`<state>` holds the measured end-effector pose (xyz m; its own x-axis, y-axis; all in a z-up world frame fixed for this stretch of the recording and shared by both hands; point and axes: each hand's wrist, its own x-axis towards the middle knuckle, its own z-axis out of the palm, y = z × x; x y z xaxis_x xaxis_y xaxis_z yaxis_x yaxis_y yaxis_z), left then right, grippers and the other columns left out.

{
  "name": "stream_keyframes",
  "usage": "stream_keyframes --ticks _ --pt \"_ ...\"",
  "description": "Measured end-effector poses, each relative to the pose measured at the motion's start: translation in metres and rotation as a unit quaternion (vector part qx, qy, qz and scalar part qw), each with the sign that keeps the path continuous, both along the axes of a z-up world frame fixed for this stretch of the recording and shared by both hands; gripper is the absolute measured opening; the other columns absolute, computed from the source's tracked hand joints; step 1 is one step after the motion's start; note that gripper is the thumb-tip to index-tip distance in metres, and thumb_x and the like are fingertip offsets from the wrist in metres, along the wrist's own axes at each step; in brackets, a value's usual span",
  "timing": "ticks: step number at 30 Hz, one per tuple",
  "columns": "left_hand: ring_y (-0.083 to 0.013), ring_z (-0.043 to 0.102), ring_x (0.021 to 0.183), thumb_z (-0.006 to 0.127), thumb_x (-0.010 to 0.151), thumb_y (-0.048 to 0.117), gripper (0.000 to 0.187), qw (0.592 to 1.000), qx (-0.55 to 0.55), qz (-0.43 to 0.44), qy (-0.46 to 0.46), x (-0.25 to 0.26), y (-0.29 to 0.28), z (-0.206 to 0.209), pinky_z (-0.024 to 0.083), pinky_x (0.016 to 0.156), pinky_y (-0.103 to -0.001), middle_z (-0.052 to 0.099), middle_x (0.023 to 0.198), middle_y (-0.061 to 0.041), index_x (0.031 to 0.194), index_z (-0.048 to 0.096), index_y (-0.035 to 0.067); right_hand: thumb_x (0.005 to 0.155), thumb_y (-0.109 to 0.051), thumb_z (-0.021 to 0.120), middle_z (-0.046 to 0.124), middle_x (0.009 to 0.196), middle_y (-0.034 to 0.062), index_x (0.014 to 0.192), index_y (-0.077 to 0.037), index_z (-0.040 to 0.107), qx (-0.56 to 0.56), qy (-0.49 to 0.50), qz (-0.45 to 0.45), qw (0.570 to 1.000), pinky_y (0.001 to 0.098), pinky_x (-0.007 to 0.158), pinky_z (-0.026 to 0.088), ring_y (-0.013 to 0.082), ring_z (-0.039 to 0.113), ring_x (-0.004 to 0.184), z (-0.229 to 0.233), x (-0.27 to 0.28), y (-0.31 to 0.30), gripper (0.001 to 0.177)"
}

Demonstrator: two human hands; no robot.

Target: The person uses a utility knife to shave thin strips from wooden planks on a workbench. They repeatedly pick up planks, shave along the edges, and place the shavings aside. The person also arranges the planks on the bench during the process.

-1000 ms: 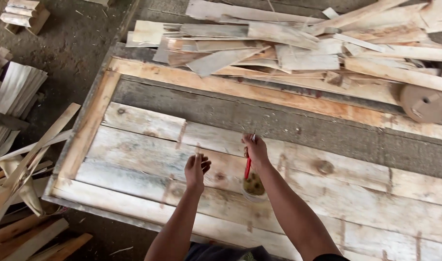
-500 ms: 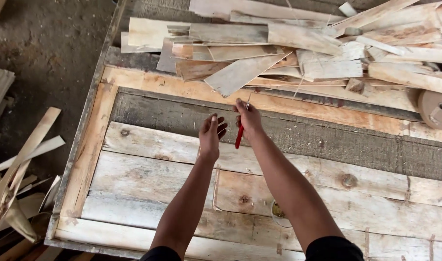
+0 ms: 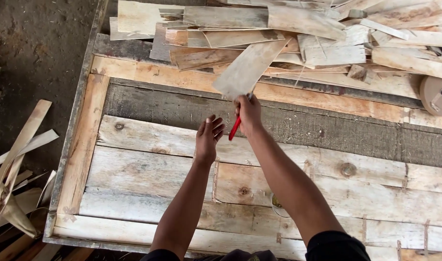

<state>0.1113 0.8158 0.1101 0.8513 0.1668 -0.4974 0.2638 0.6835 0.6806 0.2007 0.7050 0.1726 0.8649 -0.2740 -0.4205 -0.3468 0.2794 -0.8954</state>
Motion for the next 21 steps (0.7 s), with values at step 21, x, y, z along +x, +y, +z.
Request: stream_keyframes --ticks 21 --pt "-0.022 0.069 0.088 0.072 0.091 -0.001 0.039 0.976 0.029 -0.211 -0.04 -0.166 -0.204 0.019 0.063 0.074 -0.037 0.069 0.11 -0.008 0.126 0.06 0.011 0.105 -0.016 0.058 0.046 0.073 0.0017 0.106 -0.006 0.066 0.063 -0.051 -0.089 0.993 0.0266 0.05 0.041 0.0129 0.048 0.053 -0.049 -0.346 -0.257 0.012"
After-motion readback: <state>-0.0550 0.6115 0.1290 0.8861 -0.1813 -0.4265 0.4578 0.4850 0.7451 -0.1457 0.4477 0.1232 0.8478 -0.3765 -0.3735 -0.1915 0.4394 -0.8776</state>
